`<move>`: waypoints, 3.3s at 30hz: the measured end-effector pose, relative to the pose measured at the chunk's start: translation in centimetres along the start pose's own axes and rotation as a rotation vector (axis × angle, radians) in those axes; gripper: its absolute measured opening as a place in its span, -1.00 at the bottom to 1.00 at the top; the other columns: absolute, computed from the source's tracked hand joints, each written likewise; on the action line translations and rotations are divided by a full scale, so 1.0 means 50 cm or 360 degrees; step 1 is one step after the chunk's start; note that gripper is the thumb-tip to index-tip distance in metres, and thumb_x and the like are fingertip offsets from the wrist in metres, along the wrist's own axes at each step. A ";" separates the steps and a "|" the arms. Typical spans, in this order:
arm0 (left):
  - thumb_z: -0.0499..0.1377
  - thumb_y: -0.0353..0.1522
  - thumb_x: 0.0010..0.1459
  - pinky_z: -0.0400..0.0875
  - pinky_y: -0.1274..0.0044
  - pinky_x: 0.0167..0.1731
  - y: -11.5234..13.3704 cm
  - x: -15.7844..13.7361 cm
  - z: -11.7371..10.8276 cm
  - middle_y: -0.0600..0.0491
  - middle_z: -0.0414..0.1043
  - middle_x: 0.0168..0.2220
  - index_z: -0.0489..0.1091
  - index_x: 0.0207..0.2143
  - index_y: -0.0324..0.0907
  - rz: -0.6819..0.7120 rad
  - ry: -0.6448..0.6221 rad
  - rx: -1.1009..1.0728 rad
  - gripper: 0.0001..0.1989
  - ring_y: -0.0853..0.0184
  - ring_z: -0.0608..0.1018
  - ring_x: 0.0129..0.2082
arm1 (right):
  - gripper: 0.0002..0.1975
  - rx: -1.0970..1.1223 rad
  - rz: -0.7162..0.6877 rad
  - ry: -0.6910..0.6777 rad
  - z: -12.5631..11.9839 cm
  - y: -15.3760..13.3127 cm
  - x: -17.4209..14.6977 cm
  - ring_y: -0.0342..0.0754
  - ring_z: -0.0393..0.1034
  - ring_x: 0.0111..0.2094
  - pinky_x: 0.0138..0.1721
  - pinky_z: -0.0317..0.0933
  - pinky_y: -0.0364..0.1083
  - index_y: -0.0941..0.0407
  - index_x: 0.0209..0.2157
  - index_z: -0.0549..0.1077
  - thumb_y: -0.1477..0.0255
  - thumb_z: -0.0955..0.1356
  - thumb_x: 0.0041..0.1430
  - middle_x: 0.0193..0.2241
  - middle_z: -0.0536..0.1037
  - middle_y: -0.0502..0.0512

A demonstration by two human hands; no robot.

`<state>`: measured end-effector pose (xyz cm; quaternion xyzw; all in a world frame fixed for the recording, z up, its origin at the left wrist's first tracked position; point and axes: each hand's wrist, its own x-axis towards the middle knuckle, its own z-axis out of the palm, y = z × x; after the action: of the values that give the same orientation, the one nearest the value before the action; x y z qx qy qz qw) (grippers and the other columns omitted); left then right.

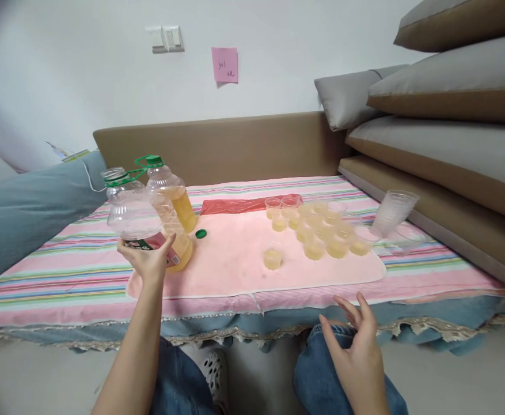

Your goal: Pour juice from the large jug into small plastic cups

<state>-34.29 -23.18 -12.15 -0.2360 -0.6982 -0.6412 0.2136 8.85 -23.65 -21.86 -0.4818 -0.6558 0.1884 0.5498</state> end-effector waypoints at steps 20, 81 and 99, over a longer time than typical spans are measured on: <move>0.22 -0.26 0.15 0.14 0.17 0.26 0.124 -0.223 0.024 -0.22 0.18 0.20 0.03 0.24 -0.16 0.0753 -0.0726 -0.0241 -0.34 0.08 0.26 0.26 | -0.57 0.0168 -0.0019 -0.0534 0.022 -0.030 0.141 0.05 0.41 -0.03 0.03 0.31 0.05 0.07 0.06 0.36 0.17 0.35 0.23 -0.01 0.48 0.15; 0.32 -0.05 -0.14 0.39 0.19 -0.06 0.145 -0.331 0.171 -0.12 0.49 -0.02 0.37 -0.09 -0.14 -0.0168 -0.1398 -0.0331 -0.42 0.05 0.53 -0.05 | -0.33 0.0420 0.0602 0.0404 -0.072 0.124 0.234 0.17 0.32 0.09 0.12 0.26 0.12 0.16 -0.01 0.35 0.03 0.44 -0.06 0.04 0.41 0.30; 0.04 0.05 0.18 0.34 0.34 0.04 0.141 -0.234 0.068 -0.08 0.59 -0.26 0.42 -0.68 -0.15 -0.0282 -0.1472 -0.0436 -0.42 0.13 0.57 -0.12 | -0.06 0.0226 0.0695 0.0822 -0.121 0.338 0.440 0.25 0.34 0.02 0.16 0.16 0.20 0.14 0.03 0.12 0.20 0.55 -0.41 -0.01 0.41 0.37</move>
<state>-20.70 -19.97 -13.88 -0.4616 -0.6466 -0.5708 -0.2073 23.00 0.96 -21.14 -0.6031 -0.3618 0.2185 0.6765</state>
